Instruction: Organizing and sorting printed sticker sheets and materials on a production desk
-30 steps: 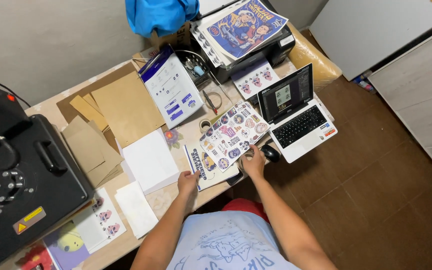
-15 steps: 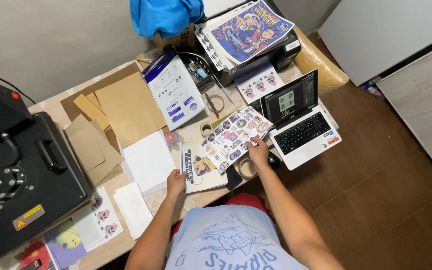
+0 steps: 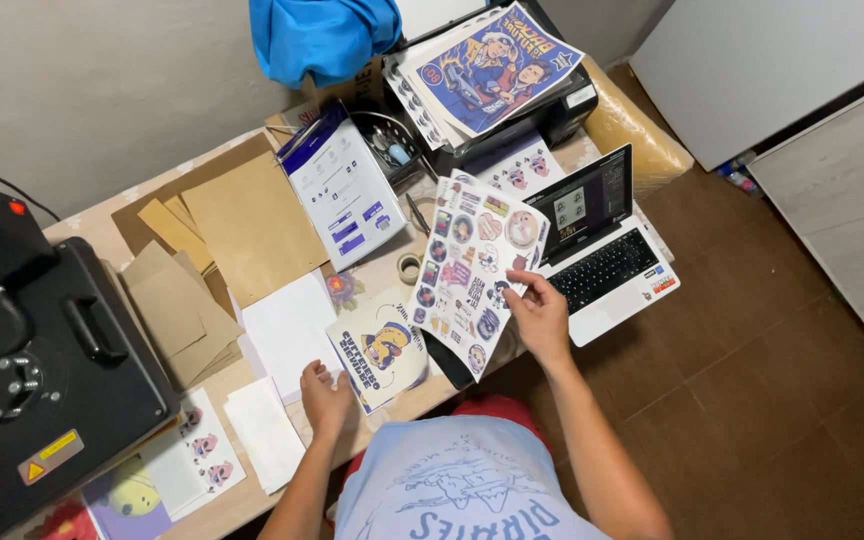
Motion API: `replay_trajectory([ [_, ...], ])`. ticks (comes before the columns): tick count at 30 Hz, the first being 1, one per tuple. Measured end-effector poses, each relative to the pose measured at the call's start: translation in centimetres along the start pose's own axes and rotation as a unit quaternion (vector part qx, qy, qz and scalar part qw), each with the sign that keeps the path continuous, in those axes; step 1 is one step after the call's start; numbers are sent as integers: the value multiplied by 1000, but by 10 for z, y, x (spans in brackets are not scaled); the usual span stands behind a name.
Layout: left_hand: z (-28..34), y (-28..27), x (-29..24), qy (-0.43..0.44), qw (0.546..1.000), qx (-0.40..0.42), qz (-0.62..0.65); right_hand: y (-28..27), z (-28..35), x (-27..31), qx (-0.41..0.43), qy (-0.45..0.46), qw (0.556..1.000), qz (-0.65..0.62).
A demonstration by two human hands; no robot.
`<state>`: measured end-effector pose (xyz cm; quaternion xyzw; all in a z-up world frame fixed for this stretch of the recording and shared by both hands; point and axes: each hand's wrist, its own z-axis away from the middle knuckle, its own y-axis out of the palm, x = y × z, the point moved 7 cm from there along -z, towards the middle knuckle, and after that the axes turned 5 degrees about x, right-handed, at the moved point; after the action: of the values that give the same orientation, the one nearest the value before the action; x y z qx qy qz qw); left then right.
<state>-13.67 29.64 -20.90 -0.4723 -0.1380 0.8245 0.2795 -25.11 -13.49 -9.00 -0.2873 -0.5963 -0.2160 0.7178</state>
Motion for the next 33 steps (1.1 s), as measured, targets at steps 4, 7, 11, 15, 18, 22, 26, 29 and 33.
replay_trajectory([
  [4,2,-10,-108,153,969,74,179,-2,-1,64,76,-37,993,-77],
  [7,8,-2,-174,240,897,270,256,-1,-6,99,122,-62,984,-113],
  [11,44,-16,-226,256,887,301,238,1,-11,112,143,-81,972,-168],
  [15,81,-31,-260,286,869,260,308,7,-1,134,112,-76,962,-237],
  [18,69,-19,-245,266,852,259,370,12,5,138,100,-69,955,-269],
  [22,47,2,-218,219,835,249,438,16,9,136,99,-85,973,-193],
  [26,55,6,-213,202,851,230,427,25,30,161,101,-132,983,-84],
  [29,51,13,-202,200,847,213,443,40,58,205,82,-237,965,80],
  [33,56,4,-198,180,846,172,472,68,82,235,107,-331,903,250],
])
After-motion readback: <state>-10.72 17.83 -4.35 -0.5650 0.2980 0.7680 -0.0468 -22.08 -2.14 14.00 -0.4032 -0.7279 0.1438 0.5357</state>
